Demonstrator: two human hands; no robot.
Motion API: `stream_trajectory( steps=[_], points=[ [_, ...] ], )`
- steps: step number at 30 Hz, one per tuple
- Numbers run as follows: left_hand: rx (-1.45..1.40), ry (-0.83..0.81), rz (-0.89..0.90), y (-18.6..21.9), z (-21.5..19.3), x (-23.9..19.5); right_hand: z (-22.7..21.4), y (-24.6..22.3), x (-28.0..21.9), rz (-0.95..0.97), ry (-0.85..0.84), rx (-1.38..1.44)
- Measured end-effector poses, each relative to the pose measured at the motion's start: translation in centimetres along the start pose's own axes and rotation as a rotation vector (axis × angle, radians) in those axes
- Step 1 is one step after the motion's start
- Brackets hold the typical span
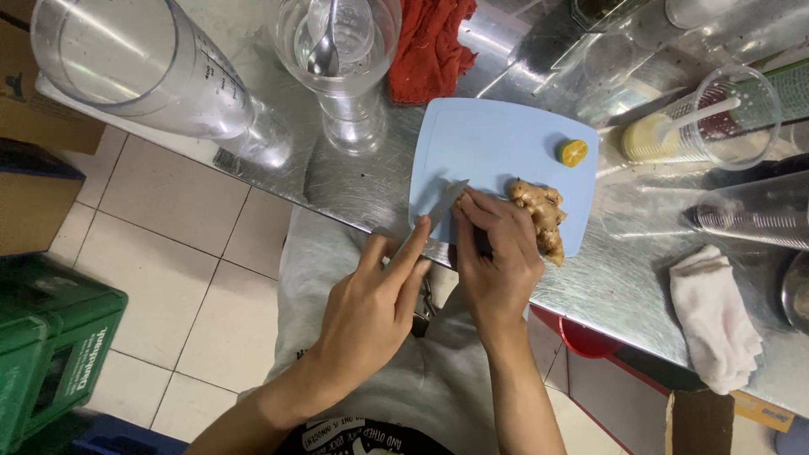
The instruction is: The person slices ginger on a blue cutting board using a knife, then transfers the pieces into a clear plastic cup. They pour hot water from a metal pitcher into the cup and stir the mixture with a spoon.
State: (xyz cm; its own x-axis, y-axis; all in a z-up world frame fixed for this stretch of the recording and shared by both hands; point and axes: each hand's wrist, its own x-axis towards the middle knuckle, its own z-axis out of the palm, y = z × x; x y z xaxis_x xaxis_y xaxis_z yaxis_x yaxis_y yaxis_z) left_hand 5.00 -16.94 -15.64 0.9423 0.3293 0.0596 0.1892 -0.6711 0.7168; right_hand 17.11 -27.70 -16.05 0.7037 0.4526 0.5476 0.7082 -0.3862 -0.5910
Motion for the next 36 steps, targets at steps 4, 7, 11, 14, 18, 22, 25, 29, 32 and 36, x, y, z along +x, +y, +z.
stream_trajectory(
  steps=[4, 7, 11, 14, 18, 22, 25, 29, 32, 36],
  points=[
    [-0.112, 0.061, -0.017, -0.1, 0.1, 0.3, -0.1, -0.2, 0.1, -0.006, 0.002, -0.005],
    [-0.149, 0.091, -0.019, 0.4, -0.5, 0.9, 0.0, -0.3, 0.1, -0.011, 0.006, -0.009],
    [-0.07, 0.169, 0.101, 0.4, -0.2, 0.7, 0.1, 0.0, 0.0, -0.041, 0.001, -0.037],
    [0.004, 0.152, 0.104, 0.1, 0.4, 0.5, 0.1, 0.2, -0.1, -0.063, 0.004, -0.014],
    [-0.048, 0.114, 0.114, 0.3, 0.6, 0.3, 0.0, 0.3, -0.2, -0.073, -0.002, -0.022],
    [-0.006, 0.084, 0.102, 0.5, 0.7, 0.2, 0.0, 0.3, -0.2, -0.08, 0.004, -0.028],
    [0.014, 0.077, 0.103, 0.6, 0.6, 0.2, 0.1, 0.3, -0.2, -0.083, 0.01, -0.027],
    [0.049, 0.063, 0.099, 0.6, 0.6, 0.2, 0.1, 0.3, -0.1, -0.089, 0.012, -0.043],
    [0.038, 0.035, 0.085, 0.5, 0.6, 0.0, 0.1, 0.4, -0.2, -0.094, 0.015, -0.03],
    [-0.032, 0.046, 0.082, 0.3, 0.2, 0.4, 0.0, 0.1, 0.1, -0.087, 0.008, -0.016]
  ],
)
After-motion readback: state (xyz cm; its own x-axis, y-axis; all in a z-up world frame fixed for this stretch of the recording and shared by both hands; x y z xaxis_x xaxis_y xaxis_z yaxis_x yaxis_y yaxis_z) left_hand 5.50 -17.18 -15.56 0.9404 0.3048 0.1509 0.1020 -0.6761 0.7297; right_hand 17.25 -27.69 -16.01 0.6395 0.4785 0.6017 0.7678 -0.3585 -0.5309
